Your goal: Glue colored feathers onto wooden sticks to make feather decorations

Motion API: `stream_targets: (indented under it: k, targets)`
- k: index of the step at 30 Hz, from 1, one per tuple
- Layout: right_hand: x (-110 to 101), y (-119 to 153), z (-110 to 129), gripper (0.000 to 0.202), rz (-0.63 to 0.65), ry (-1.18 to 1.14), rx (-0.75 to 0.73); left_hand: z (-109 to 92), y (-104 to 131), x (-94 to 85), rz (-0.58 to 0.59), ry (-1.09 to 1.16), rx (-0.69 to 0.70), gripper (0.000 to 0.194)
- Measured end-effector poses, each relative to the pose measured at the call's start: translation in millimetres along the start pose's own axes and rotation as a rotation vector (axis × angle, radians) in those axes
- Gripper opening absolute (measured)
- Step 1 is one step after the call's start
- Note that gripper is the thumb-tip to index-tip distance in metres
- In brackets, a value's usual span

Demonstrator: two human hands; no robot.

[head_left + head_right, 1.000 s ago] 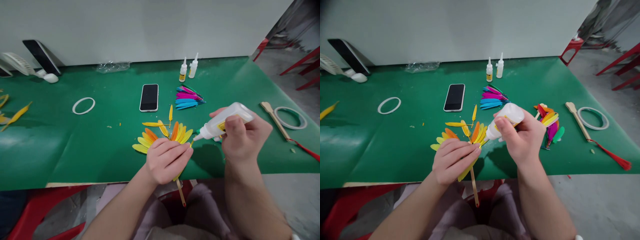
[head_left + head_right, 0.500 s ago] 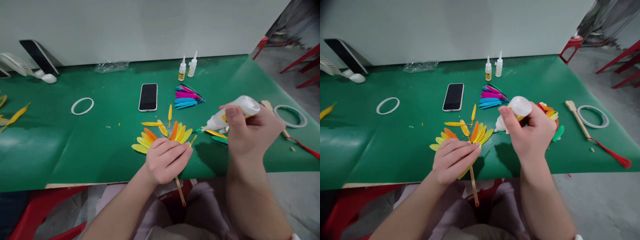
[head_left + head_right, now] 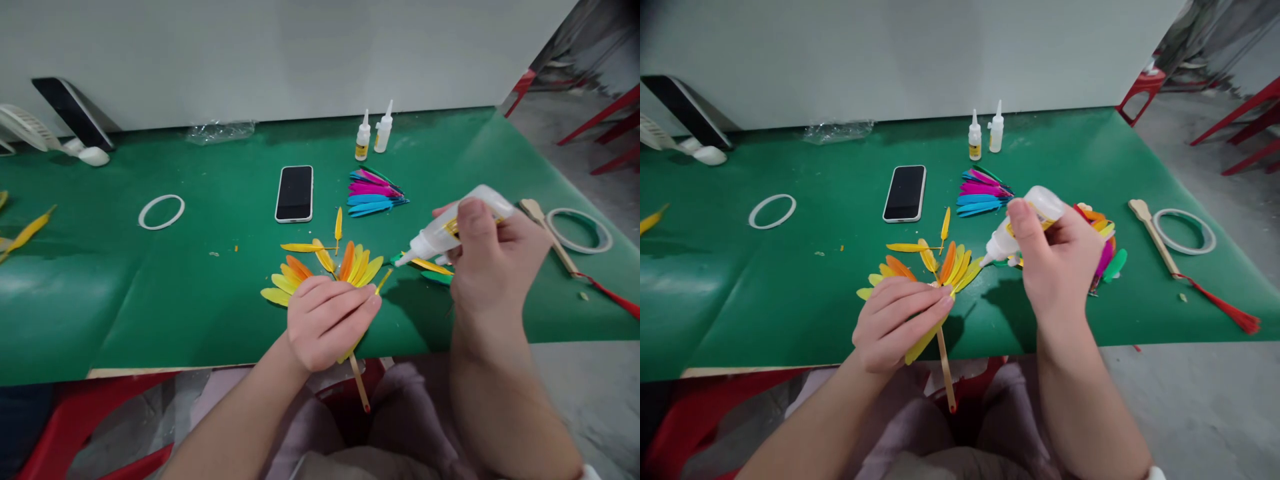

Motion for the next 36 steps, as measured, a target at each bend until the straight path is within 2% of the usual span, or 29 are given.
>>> stream_targets:
  k: [2,7,11,15,19,21,23,25,27,29,31,34,36]
  targets:
    - [7,2,-1,0.034,0.03,-0.091,0.018,1,1,-0.2,-0.005,0.01,-0.01,0.015]
    - [9,3,-1,0.035,-0.006,-0.222,0.003,4,3,-1.3,-0.027,0.036,-0.025,0.014]
    - [9,1,-5,0.034,-0.015,-0.222,0.006,4,3,-2.1,-0.042,0.057,-0.02,0.014]
    - [0,6,1,0.036,-0.102,-0.215,-0.063,7,3,-4.4,-0.063,0.076,-0.055,0.015]
    - [5,13,15,0.038,-0.048,-0.211,-0.169,10,5,-5.2,-0.067,0.104,-0.086,0.018]
    - [6,11,15,0.038,-0.033,-0.175,-0.16,11,7,-5.5,-0.077,0.114,-0.093,0.02]
    - [-2,6,7,0.035,-0.083,-0.096,-0.112,13,10,-5.3,-0.089,0.123,-0.104,0.022]
    - [-17,-1,-1,0.032,-0.186,-0.029,-0.077,17,12,-6.6,-0.114,0.141,-0.121,0.024]
    - [-30,-10,-12,0.033,-0.262,-0.059,-0.042,28,12,-10.3,-0.148,0.173,-0.163,0.025]
    - [-33,-19,-31,0.031,-0.242,-0.174,0.043,48,13,-14.5,-0.165,0.213,-0.259,0.024]
    - [-25,-27,-53,0.026,-0.131,-0.302,0.182,78,18,-15.9,-0.141,0.257,-0.445,0.019]
    - [-6,-28,-82,0.026,0.038,-0.439,0.377,129,43,-12.2,-0.077,0.362,-0.826,0.017]
    - [4,-27,-91,0.024,0.112,-0.471,0.414,149,59,-6.8,-0.022,0.446,-0.986,0.021]
Point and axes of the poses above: each hand's wrist, its own y-axis away from the middle knuckle, its own x-axis out of the palm, z = x × y, the point moved 10 cm from there along -y, towards the middle knuckle, and after that the axes turned 7 degrees about z, right-handed, at the moved point
